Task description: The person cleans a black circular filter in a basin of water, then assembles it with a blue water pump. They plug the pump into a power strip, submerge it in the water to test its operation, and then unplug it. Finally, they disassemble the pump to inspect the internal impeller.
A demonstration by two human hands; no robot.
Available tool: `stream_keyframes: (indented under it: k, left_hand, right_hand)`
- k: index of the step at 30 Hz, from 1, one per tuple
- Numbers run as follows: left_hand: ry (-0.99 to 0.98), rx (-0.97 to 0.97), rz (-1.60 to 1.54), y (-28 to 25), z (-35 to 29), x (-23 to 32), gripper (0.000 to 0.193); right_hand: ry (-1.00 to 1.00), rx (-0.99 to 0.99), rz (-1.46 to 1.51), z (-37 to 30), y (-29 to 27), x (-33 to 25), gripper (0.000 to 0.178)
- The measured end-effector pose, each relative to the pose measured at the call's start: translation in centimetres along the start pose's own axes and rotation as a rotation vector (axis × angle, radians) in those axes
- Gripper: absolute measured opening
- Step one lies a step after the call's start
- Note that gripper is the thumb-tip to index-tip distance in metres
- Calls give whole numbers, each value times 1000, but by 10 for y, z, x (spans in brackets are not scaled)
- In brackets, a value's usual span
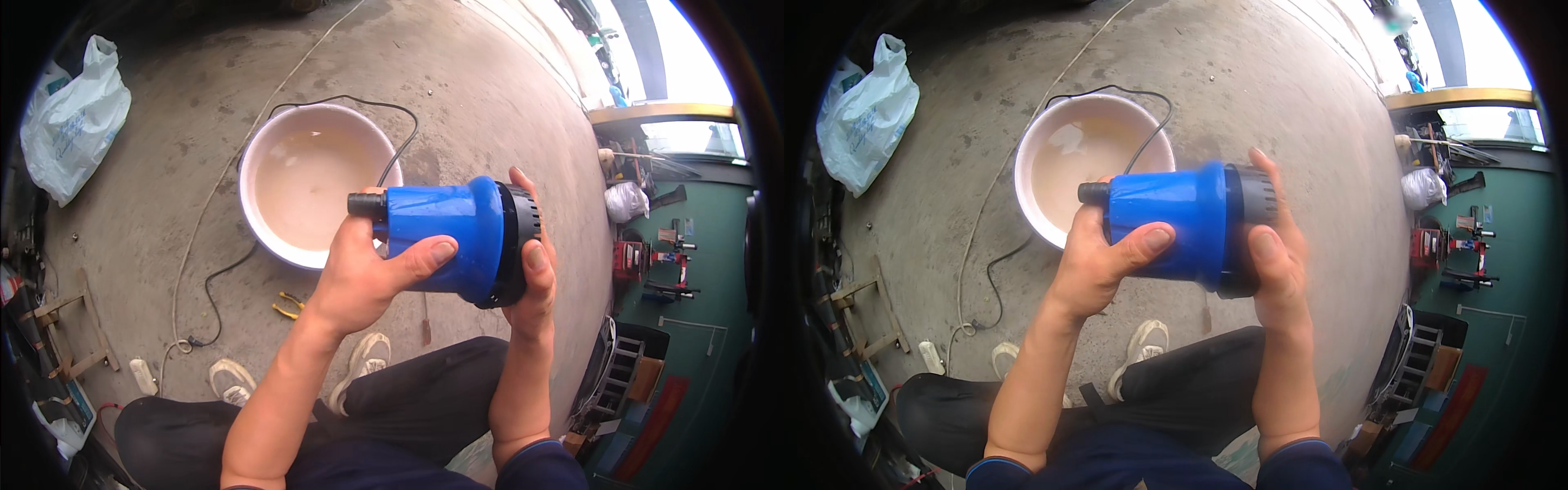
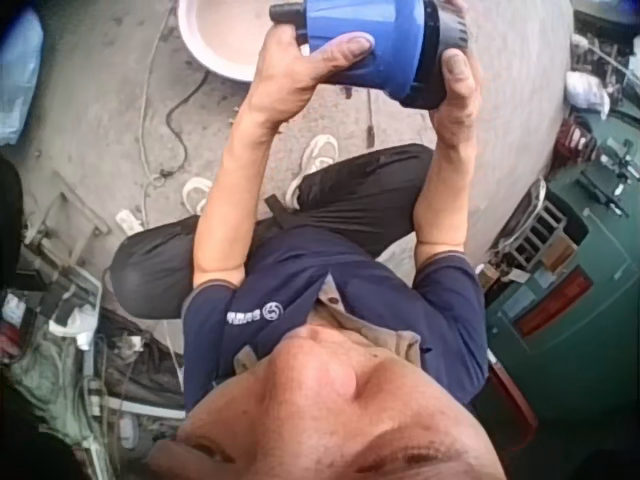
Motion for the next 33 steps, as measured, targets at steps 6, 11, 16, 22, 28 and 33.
stream_keyframes:
  k: [6, 11, 16, 22, 28, 33]
  left_hand:
    - [21, 6, -15, 8, -1, 7, 53]
    - [23, 32, -12, 11, -1, 1, 53]
    - [0, -10, -37, 12, 0, 0, 58]
    - [201, 44, 263, 8, -5, 16, 67]
    - [290, 55, 348, 9, -11, 29, 78]
    - [258, 49, 307, 8, -8, 22, 77]
  right_hand:
    - [41, -7, 59, 3, 1, 13, 106]
    - [119, 15, 224, 4, 6, 19, 105]
    - [69, -10, 217, 6, 5, 11, 99]
    - [9, -12, 351, 5, -3, 8, 97]
    - [-76, 120, 236, 5, -13, 2, 100]
    - [-43, 61, 299, 6, 1, -1, 99]
Point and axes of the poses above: each hand's wrist, its own z-axis towards the middle knuckle, its own y-axis out of the palm, x = y × z, the point moved 9 cm from there along z, towards the middle knuckle, and after that the axes turned 8 degrees about x, right-handed, at the moved point
